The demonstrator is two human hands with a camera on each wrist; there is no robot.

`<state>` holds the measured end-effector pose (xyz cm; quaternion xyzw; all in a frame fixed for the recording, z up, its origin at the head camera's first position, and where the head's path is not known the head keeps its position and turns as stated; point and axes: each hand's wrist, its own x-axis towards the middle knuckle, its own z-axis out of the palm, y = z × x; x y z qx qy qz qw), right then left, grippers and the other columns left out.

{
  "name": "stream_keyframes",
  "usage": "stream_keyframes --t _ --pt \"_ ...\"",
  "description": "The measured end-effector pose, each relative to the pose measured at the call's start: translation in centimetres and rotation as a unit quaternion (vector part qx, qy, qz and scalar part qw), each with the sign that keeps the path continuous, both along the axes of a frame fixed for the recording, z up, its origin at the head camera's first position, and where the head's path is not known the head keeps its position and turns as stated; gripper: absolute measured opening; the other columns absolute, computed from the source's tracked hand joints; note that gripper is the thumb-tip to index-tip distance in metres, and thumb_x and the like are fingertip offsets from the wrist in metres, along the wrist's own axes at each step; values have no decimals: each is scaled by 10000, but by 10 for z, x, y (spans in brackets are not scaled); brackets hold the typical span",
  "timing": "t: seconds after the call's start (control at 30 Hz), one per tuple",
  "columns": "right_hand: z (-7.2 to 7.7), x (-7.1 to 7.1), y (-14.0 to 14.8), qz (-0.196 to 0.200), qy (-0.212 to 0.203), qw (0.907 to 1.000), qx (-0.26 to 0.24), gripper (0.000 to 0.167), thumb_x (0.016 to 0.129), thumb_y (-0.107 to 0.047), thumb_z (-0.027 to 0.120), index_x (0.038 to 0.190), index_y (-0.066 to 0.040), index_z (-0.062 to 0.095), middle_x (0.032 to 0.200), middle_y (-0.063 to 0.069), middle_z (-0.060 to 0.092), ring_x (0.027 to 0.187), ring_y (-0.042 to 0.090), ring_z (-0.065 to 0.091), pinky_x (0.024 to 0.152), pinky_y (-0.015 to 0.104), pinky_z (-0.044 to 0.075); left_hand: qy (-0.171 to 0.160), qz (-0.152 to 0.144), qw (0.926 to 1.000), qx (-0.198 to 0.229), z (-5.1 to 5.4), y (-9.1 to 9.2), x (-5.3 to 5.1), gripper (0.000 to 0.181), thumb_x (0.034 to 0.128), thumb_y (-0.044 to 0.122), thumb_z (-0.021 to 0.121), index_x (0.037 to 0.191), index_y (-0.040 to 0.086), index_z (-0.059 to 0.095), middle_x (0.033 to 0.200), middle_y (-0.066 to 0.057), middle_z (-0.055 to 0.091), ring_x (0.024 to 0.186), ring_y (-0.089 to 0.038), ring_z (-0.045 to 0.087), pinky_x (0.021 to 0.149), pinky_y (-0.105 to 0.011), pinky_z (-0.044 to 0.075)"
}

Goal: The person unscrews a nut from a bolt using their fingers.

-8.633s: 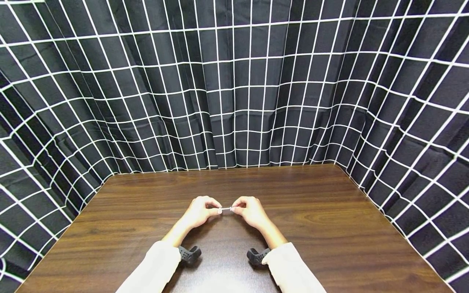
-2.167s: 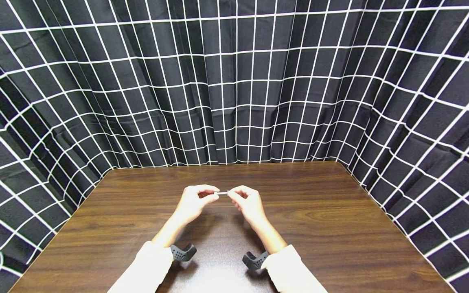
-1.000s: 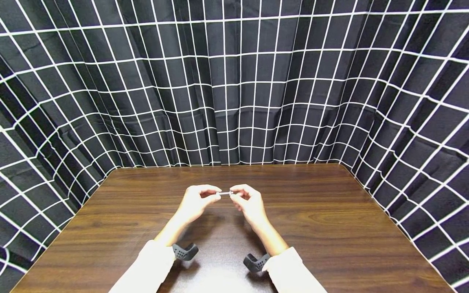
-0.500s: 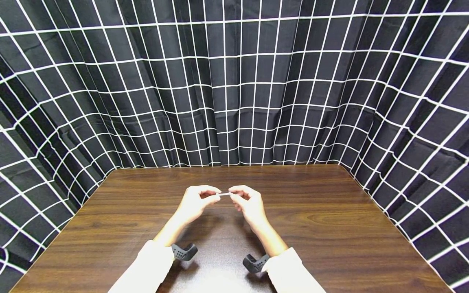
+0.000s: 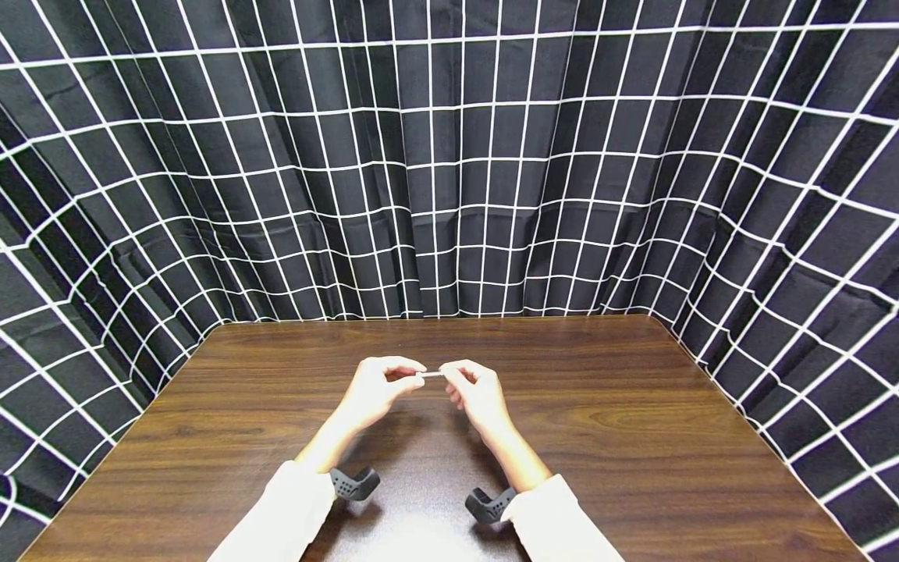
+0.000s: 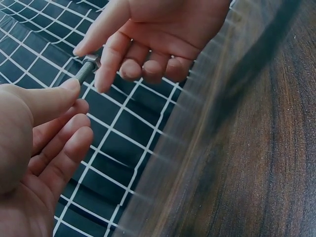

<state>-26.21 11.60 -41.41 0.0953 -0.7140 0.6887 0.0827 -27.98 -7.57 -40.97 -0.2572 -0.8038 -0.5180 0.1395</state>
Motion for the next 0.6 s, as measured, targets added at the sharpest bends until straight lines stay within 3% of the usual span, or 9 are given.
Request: stream_keyframes --t 0.2,0.47,0.6 --pt "-1 0 -1 -30 -56 9997 216 224 951 -120 611 879 86 661 660 108 579 543 130 519 505 209 425 -13 8 10000 -14 0 0 0 129 824 95 763 952 83 750 857 3 734 721 -65 654 654 -304 527" --pt "0 0 -1 47 12 9999 149 166 940 -77 620 882 75 653 661 101 574 550 133 520 513 208 430 -69 -27 10000 14 -1 0 0 133 825 89 760 957 84 748 853 12 732 714 -59 648 645 -279 520" --pt "0 0 -1 100 27 9999 61 139 934 -65 625 902 68 649 673 116 577 553 126 519 515 208 431 -76 -33 10000 56 0 0 0 133 824 77 756 956 74 744 853 1 732 715 -67 648 653 -322 528"
